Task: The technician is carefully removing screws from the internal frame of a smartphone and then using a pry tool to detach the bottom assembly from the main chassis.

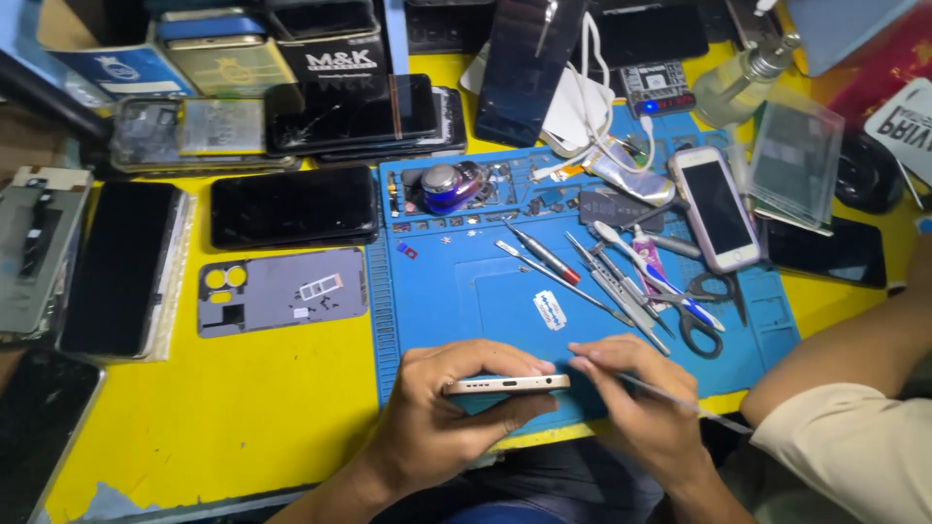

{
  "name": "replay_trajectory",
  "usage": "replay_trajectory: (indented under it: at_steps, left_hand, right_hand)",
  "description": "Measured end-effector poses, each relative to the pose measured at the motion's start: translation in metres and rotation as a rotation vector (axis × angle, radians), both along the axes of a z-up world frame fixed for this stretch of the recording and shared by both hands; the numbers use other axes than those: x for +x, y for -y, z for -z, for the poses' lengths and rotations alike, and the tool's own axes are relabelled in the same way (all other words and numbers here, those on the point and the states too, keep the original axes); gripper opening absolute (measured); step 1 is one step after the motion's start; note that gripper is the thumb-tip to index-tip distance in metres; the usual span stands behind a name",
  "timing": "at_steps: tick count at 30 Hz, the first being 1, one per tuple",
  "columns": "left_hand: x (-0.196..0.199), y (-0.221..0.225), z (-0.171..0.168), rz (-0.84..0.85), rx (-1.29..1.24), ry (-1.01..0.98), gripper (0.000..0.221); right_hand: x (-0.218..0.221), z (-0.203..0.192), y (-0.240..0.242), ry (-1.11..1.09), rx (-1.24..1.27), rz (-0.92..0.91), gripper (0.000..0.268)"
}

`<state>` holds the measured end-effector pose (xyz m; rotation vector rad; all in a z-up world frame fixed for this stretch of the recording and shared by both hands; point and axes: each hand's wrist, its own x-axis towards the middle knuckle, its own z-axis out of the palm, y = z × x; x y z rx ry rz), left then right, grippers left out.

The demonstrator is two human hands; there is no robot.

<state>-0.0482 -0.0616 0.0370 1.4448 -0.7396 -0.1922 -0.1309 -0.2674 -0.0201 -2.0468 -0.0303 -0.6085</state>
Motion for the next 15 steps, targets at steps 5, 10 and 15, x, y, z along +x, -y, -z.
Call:
replay_trajectory:
  at_steps: [5, 10, 15]
  left_hand:
    - [-0.002, 0.003, 0.004, 0.006, 0.045, 0.059, 0.015]
    - [-0.002, 0.003, 0.006, 0.028, 0.028, 0.075, 0.016]
    - [-0.001, 0.001, 0.006, 0.047, 0.017, 0.104, 0.015]
  right_hand:
    - [-0.019, -0.040, 0.000, 0.159, 0.253, -0.066, 0.030]
    - [-0.011, -0.059, -0.003, 0.241, 0.231, -0.249, 0.029]
    - [-0.006, -0.062, -0.008, 0.275, 0.289, -0.284, 0.027]
